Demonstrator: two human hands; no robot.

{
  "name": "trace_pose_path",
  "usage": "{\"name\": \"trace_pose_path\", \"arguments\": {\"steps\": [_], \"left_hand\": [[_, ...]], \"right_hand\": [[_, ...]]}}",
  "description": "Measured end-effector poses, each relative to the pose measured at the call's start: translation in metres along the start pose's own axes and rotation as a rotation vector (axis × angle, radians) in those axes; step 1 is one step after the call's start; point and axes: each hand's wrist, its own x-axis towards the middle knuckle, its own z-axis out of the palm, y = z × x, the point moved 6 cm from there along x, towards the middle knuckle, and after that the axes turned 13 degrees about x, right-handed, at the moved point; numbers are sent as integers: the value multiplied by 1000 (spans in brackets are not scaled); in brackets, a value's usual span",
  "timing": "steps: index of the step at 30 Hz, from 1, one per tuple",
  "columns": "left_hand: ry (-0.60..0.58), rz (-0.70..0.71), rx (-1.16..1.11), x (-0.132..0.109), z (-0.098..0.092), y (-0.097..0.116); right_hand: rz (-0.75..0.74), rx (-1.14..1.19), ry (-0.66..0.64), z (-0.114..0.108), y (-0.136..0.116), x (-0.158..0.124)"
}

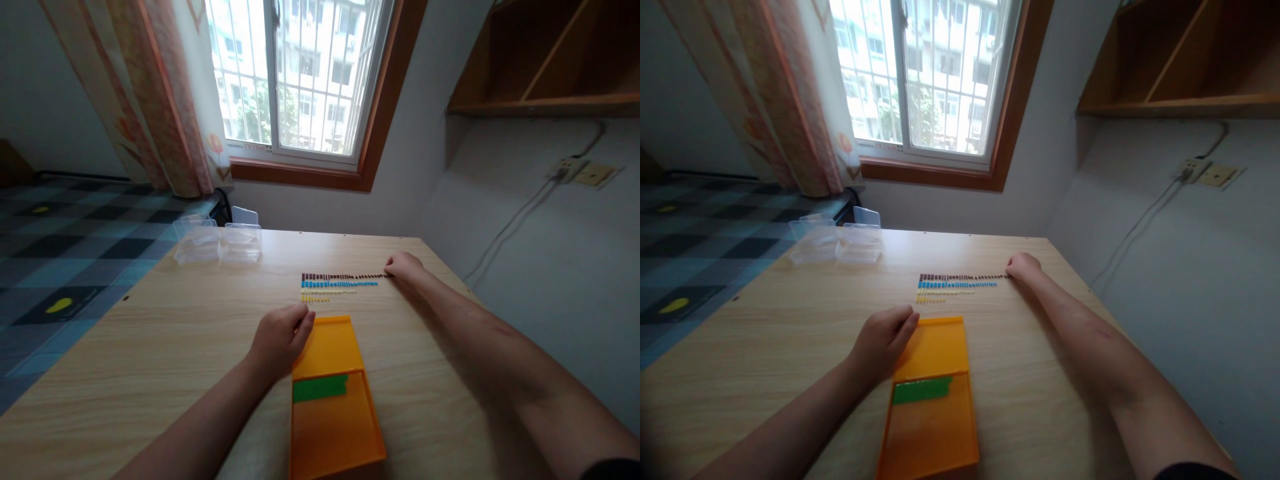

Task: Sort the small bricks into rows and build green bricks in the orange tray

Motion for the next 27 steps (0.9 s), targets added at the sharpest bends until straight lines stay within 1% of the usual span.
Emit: {"name": "trace_pose_path", "arguments": {"steps": [3,5,7,8,9,11,13,15,16,17,18,20,22,24,27], "left_hand": [[-5,30,10,0,0,3],[-25,53,14,-1,2,5],[-50,81,27,-1,3,7],[-63,98,38,-1,4,8],[-76,116,51,-1,5,9],[-102,158,70,-1,6,12],[-139,200,79,-2,9,16],[-174,238,99,-3,11,20],[-191,255,117,-3,11,23],[-208,271,141,-3,12,26],[-229,286,168,-4,13,29],[-287,322,215,-5,16,35],[-351,359,237,-7,18,40],[-397,391,235,-9,20,44],[-431,423,222,-11,22,48]], "right_hand": [[-28,-7,34,-3,-12,-9],[-60,9,62,-10,-22,-19],[-109,45,83,-20,-33,-38],[-139,68,90,-25,-39,-52],[-180,96,93,-31,-45,-70],[-293,166,84,-41,-60,-115],[-551,332,52,-47,-81,-172],[-726,413,-87,-39,-98,-226],[-781,434,-156,-31,-104,-247],[-809,441,-219,-23,-108,-264],[-821,440,-250,-14,-111,-274],[-815,399,-274,2,-112,-282],[-800,322,-259,15,-110,-279],[-801,238,-237,23,-110,-276],[-817,147,-218,31,-112,-276]]}}
